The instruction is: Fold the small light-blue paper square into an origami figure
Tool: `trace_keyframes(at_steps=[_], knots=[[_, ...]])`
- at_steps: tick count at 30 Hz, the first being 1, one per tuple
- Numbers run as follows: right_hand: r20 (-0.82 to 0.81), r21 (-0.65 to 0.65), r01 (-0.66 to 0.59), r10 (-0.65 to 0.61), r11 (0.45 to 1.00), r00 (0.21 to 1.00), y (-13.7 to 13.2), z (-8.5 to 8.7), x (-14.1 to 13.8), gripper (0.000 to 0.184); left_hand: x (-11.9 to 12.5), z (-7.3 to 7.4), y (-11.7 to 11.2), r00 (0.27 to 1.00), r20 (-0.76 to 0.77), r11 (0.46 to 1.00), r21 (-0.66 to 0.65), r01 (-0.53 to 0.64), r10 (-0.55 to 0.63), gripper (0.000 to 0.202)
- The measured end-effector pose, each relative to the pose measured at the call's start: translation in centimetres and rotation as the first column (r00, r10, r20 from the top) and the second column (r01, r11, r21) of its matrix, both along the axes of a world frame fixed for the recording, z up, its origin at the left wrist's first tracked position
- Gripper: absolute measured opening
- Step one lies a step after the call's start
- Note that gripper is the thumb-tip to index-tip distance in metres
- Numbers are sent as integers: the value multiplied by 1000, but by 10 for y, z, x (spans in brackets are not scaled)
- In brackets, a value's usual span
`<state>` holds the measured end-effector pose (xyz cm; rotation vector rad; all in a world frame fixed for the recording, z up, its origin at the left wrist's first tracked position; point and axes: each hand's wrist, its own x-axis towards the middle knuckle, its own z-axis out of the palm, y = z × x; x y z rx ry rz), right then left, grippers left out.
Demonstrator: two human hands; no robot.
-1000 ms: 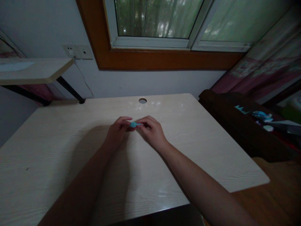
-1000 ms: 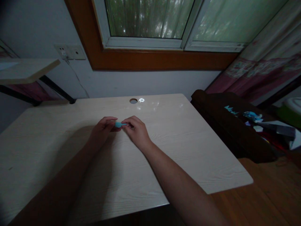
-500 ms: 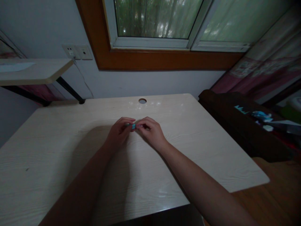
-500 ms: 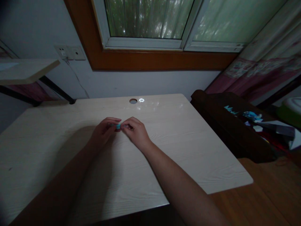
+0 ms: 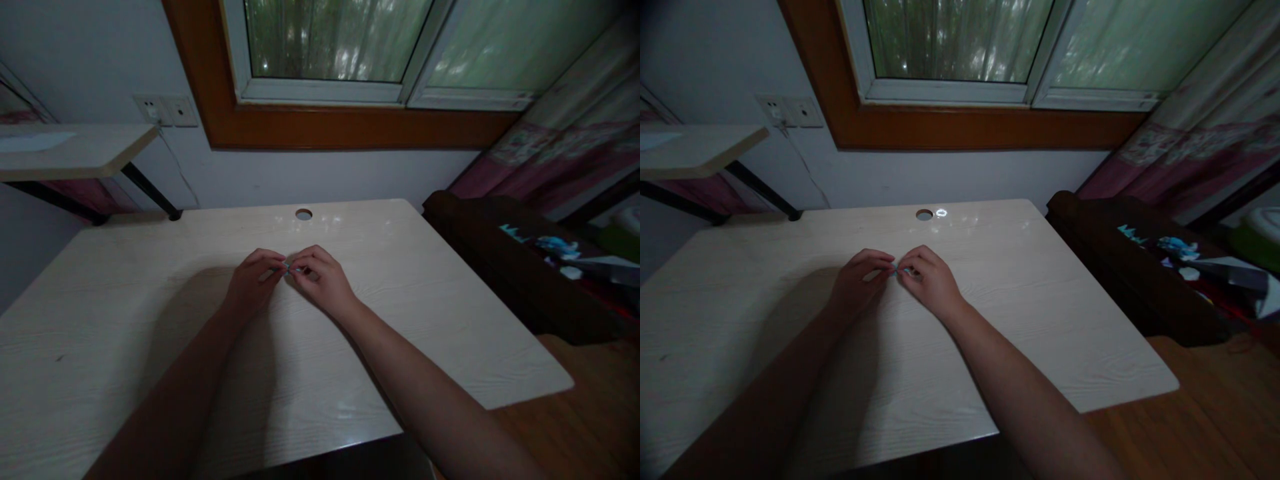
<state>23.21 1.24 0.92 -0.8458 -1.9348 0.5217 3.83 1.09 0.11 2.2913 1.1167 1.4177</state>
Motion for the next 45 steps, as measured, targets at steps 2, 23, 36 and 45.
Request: trace_keyframes(at_steps=[2, 23, 36, 45], knots=[[28, 40, -12, 11, 999, 1000, -1, 3, 0, 8, 0, 0, 0, 1000, -2, 1000, 12, -4, 4, 3], [-25, 19, 71, -71, 997, 997, 8, 1, 11, 6, -7, 5, 0, 989, 60, 990, 7, -139, 139, 2], [34, -99, 4, -1, 995, 999, 3, -1, 4, 12, -3, -2, 2, 997, 61, 999, -34, -36, 38, 6], [42, -55, -16, 19, 998, 999, 0, 3, 3, 13, 0, 3, -1, 999, 17, 999, 17, -29, 29, 2]])
